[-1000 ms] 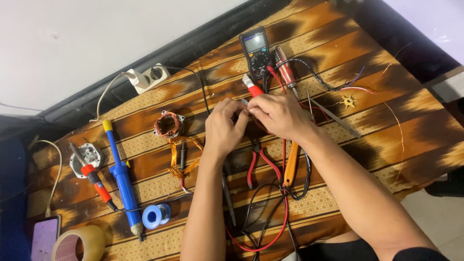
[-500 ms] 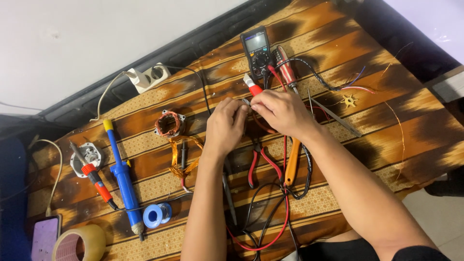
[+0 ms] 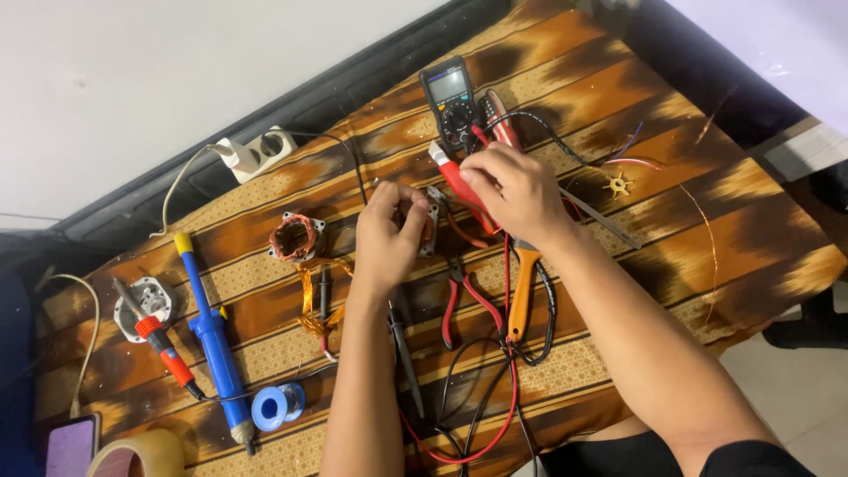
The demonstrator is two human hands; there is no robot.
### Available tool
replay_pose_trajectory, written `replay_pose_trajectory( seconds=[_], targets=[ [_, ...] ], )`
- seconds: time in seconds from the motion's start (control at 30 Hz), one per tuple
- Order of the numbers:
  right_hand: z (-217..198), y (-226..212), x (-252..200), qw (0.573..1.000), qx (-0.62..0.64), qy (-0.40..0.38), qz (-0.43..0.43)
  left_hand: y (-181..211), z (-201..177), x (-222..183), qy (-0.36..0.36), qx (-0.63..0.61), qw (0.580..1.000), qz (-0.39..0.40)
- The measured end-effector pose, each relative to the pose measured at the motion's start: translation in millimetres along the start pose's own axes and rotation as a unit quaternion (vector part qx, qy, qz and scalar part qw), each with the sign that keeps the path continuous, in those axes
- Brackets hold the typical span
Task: Repairing and testing motor stators using a multimeter and hand tools on a workbench
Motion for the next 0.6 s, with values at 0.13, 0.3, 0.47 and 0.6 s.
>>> replay_pose_trajectory(
  seconds=[0.13, 0.3, 0.47, 0.6],
  targets=[
    [-18.3, -29.9, 13.1, 0.999, -0.005, 0.035, 0.012, 16.5, 5.1, -0.1, -0.012, -0.081, 0.997, 0.006],
    [-6.6, -39.8, 9.6, 0.999, 0.030, 0.037, -0.005, 36.4, 4.8, -3.3, -0.006, -0.135, 0.991, -0.023],
    [-10.2, -32.7, 9.9, 0.999, 0.009, 0.040, -0.012, 8.3, 2.0, -7.3, 0.047, -0.132, 0.988, -0.067],
    [-11.6, -10.6, 2.9, 0.999, -0.013, 0.040, 0.002, 4.3, -7.5, -7.2, 0.090, -0.192, 0.974, -0.080]
  ],
)
Point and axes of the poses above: each hand's wrist, its own x-axis towards the middle knuckle, its own z-axis out of the palm, y = z × x, the point moved 7 cm from there along x, towards the middle knuckle, and after that the axes turned 3 degrees about -y, right-handed, at the moved point
